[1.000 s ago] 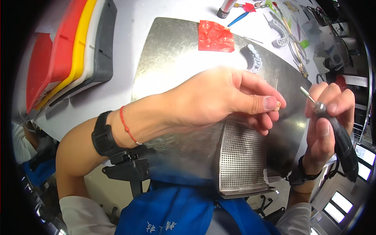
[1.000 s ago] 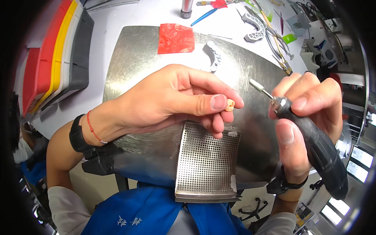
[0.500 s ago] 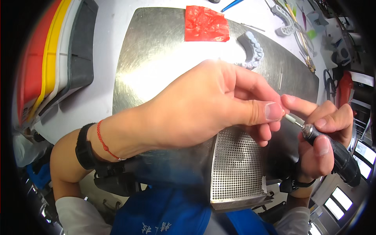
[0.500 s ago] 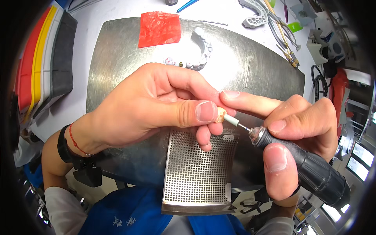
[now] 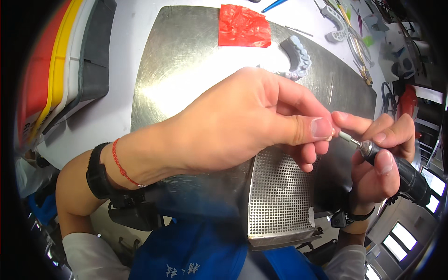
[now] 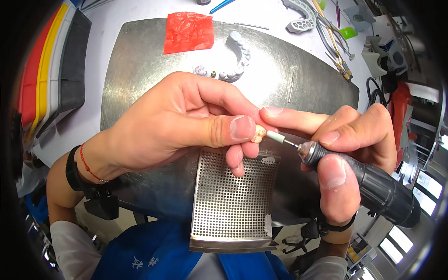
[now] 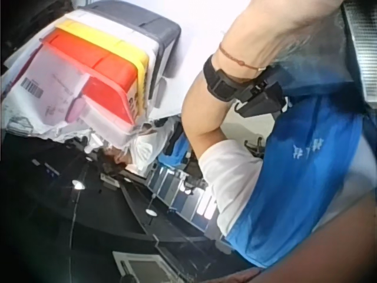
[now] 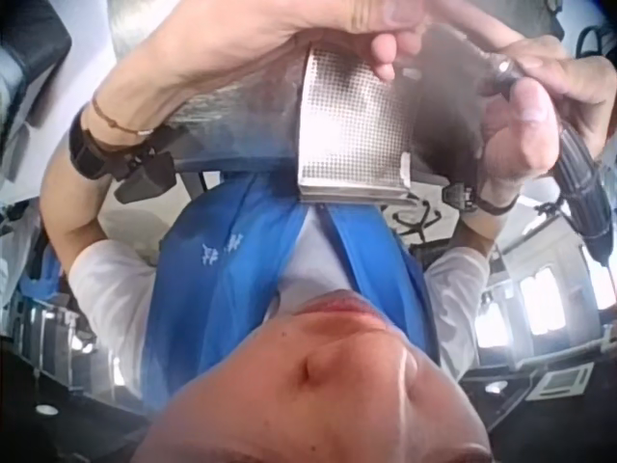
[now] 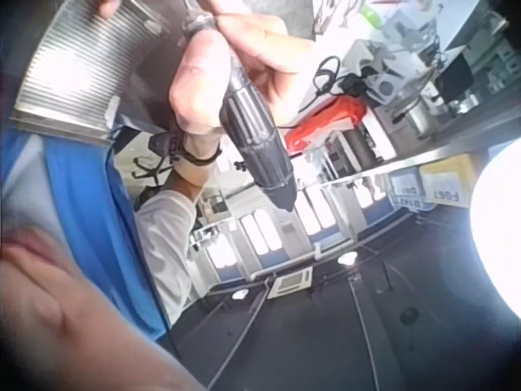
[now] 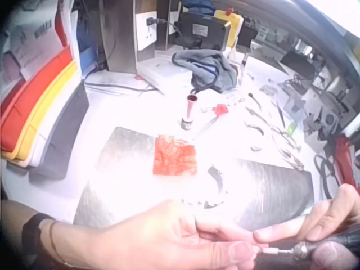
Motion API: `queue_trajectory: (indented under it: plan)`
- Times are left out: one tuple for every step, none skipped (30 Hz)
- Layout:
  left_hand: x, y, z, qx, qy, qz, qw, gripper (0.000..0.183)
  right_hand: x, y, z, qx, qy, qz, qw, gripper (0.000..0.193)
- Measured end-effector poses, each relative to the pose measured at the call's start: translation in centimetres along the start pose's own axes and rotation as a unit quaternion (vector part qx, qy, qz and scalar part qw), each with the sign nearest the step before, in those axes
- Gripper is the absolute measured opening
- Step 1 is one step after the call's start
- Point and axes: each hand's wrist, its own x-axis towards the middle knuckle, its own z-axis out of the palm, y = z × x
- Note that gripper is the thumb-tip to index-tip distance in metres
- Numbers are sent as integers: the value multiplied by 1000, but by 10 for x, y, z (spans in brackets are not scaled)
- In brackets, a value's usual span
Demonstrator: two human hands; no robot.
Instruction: The recorder is polishing and refining a dental mold or crown using a precision rotary tool at a dental laboratory workbench.
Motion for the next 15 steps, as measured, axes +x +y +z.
queue_trajectory:
  plan:
    - [1, 0, 0, -4, 0, -1, 1000, 27, 0, 0, 1, 0, -1, 0, 1000, 24]
    - [1, -1, 0, -4, 1, 0, 1000, 27, 0, 1, 3, -14, 9, -3, 1000, 25]
    - [1, -1, 0, -9, 0, 2, 1000, 27, 0, 1, 5, -29, 18, -5, 999, 25]
    - [0, -2, 1, -14, -1, 2, 1000, 26, 0, -2, 5, -47, -1, -4, 999, 24]
    - [0, -2, 1, -16, 0, 3, 1000, 26, 0, -1, 5, -47, -2, -3, 999, 24]
    - [0, -2, 0, -15, -3, 2, 1000, 26, -1, 2, 5, -46, -2, -22, 999, 24]
    - [0, -1, -1, -10, -7, 3, 1000, 26, 0, 4, 4, -46, 0, -44, 998, 24]
    - [1, -1, -1, -9, -7, 4, 1000, 26, 0, 4, 3, -46, -1, -46, 998, 24]
    - [2, -2, -1, -6, -11, 6, 1000, 26, -1, 3, 1, -49, -4, -40, 998, 24]
    - [2, -3, 0, -3, -13, 6, 1000, 26, -2, 3, 1, -51, -7, -33, 998, 25]
    - [1, -2, 0, -3, -12, 5, 1000, 26, -1, 4, 0, -50, -8, -33, 998, 25]
    - [0, 0, -1, 2, -8, 5, 1000, 26, 1, 6, 0, -44, -8, -38, 998, 25]
    - [0, 0, -1, 4, -6, 4, 1000, 26, 1, 6, -1, -41, -9, -41, 998, 26]
    - [0, -1, -1, 1, -6, 3, 1000, 26, 0, 5, -1, -37, -7, -24, 999, 28]
    - [0, -2, -1, 4, -5, 4, 1000, 26, -1, 4, 0, -38, -8, -22, 999, 28]
